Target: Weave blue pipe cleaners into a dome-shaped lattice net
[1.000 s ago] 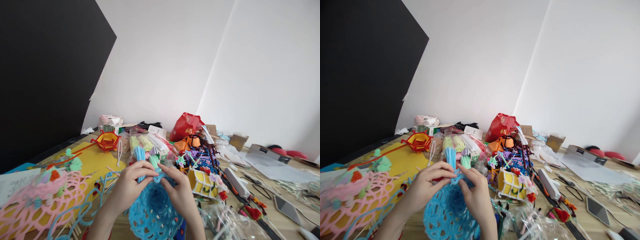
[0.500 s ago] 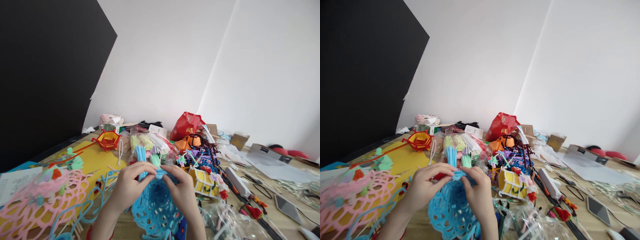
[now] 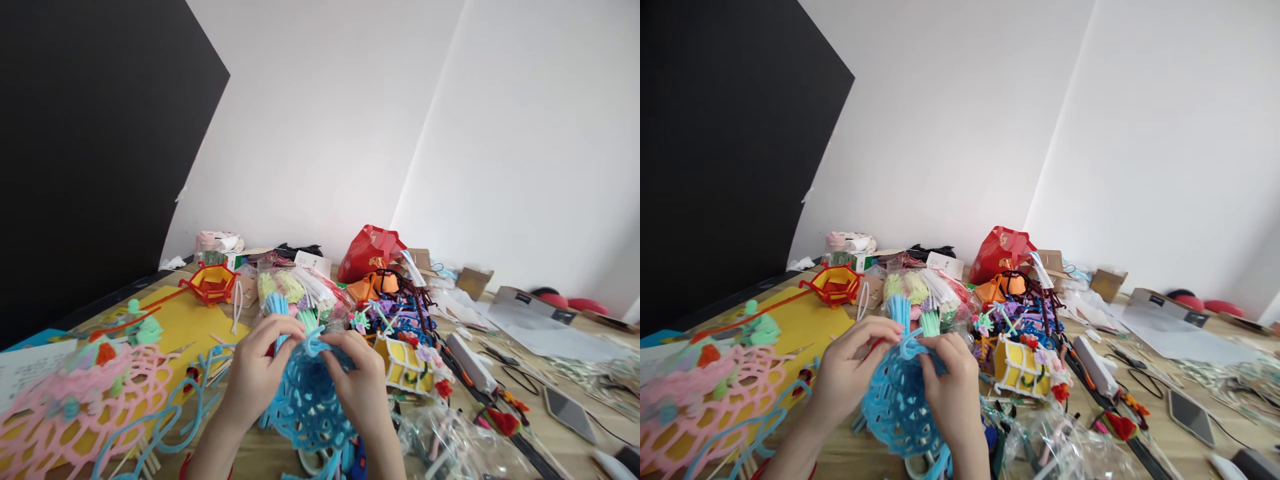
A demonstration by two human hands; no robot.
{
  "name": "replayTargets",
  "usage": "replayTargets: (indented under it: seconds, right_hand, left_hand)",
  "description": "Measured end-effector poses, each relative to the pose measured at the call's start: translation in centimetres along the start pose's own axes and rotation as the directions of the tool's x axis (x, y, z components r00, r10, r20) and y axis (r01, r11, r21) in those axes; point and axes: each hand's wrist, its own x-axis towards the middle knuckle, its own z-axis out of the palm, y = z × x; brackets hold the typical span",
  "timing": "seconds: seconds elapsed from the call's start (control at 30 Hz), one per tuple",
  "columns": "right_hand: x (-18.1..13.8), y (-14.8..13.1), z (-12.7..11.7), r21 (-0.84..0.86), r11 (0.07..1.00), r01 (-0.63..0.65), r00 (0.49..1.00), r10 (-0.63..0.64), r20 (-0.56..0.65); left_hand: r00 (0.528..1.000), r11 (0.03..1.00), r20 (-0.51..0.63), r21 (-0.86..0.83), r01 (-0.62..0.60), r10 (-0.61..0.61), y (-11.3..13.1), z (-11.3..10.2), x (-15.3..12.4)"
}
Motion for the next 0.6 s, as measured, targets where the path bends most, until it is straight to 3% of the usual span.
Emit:
replayTargets:
  seconds: [0.2, 0.4, 0.6]
  right_hand:
    - [0.1, 0.1, 0.2, -0.023, 1.000, 0.020, 1.000, -0.021, -0.016]
    - [0.0, 0.4, 0.4, -0.046, 0.998, 0.039, 0.999, -0.039, -0.010]
    - [-0.2, 0.7, 0.5, -0.103, 0.993, 0.048, 0.999, -0.049, 0.000]
  left_hand:
    - [0.996, 0.996, 0.088, 0.083, -0.037, 0.030, 0.6, -0.1, 0.1]
    - [0.993, 0.985, 0.072, 0.139, -0.106, 0.096, 0.8, 0.2, 0.1]
    - [0.989, 0.935, 0.111, 0.330, -0.131, 0.099, 1.0, 0.5, -0.4]
